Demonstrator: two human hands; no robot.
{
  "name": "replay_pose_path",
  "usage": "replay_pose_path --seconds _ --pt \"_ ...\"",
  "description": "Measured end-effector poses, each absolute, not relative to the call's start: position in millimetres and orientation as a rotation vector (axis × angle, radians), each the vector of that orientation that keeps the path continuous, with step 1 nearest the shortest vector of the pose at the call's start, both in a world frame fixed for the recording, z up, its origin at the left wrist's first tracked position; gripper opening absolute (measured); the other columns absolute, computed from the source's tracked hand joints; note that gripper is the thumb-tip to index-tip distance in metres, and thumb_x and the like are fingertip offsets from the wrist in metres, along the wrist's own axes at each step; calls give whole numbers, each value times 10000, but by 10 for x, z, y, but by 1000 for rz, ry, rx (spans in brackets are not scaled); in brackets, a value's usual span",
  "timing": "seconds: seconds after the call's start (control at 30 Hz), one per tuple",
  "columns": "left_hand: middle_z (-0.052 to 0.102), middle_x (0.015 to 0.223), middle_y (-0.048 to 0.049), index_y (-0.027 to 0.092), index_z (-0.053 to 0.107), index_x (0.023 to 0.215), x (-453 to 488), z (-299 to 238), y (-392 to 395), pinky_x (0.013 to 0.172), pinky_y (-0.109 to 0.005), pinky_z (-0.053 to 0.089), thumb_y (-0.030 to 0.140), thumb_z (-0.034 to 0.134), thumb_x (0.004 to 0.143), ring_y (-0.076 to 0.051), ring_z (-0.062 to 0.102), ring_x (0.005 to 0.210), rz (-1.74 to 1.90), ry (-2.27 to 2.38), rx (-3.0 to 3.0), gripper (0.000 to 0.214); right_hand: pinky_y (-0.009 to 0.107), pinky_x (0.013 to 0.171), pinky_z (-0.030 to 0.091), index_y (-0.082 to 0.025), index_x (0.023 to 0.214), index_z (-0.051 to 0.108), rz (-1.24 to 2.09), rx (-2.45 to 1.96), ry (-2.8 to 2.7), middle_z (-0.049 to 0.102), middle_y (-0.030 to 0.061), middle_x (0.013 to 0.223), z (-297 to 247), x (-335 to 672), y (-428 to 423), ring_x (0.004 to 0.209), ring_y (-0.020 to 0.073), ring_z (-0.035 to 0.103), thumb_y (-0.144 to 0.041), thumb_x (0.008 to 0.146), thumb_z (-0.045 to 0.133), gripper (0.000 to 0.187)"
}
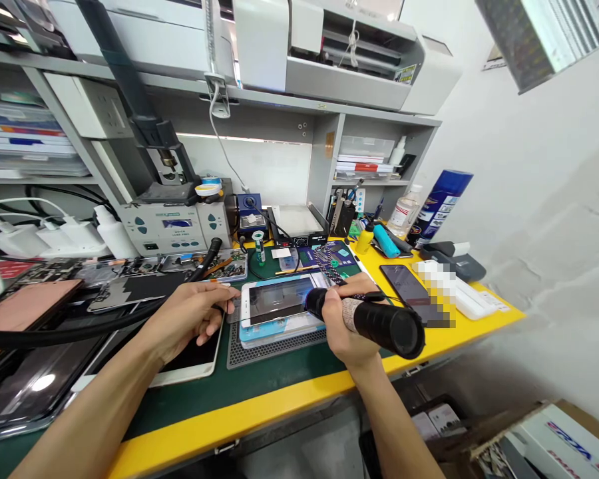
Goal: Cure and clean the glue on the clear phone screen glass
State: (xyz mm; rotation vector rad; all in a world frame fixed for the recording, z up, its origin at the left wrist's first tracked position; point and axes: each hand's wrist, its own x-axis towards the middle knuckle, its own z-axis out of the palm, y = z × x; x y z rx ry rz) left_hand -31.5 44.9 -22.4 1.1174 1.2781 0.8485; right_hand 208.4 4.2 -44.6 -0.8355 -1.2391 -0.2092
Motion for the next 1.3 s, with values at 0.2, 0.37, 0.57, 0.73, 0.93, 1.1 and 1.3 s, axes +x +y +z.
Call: replay_pose_path --seconds 0.2,0.37,0.57,0.73,0.93,1.1,1.3 --pt "650 736 -24 117 642 796 -289 -193 440 273 -190 321 292 668 843 -59 435 349 833 1285 1119 183 385 632 482 -213 734 586 -186 -827 -1256 587 -3 662 -441 2093 31 626 196 594 -179 819 672 126" --pt "651 736 -23 116 642 806 -296 -183 435 274 -188 322 288 665 852 -60 439 350 829 1281 1122 179 374 616 477 -210 723 582 -194 -812 -1259 574 -6 658 -431 2097 35 615 188 584 -167 811 676 137" --pt "656 733 -25 124 633 781 -302 -204 451 272 -186 322 264 680 827 -60 439 347 831 1269 1132 155 374 616 477 -219 728 587 -198 -820 -1267 593 -2 661 -423 2091 32 625 190 588 -170 819 664 129" --pt "659 723 -26 125 639 777 -305 -210 451 270 -187 325 252 683 814 -61 440 342 830 1272 1135 139 374 625 472 -227 731 587 -211 -816 -1258 590 -9 651 -424 2091 26 630 188 586 -173 818 660 125" --pt "663 721 -28 126 641 761 -300 -199 435 274 -188 331 250 680 817 -63 444 346 826 1281 1139 142 378 615 469 -223 720 586 -194 -831 -1236 598 -4 648 -461 2082 32 609 190 583 -191 801 671 123" --pt "655 708 -21 127 647 765 -302 -204 434 272 -187 323 247 673 821 -63 436 344 828 1280 1140 135 383 649 491 -226 668 538 -188 -862 -1163 560 -8 631 -286 2105 56 619 189 577 -205 784 667 174" --pt "648 663 -18 133 640 727 -301 -214 438 277 -189 331 251 705 792 -65 430 340 833 1267 1139 149 294 531 416 -204 559 525 25 -1059 -1301 510 -32 566 256 2069 342 537 131 494 -132 690 659 200"
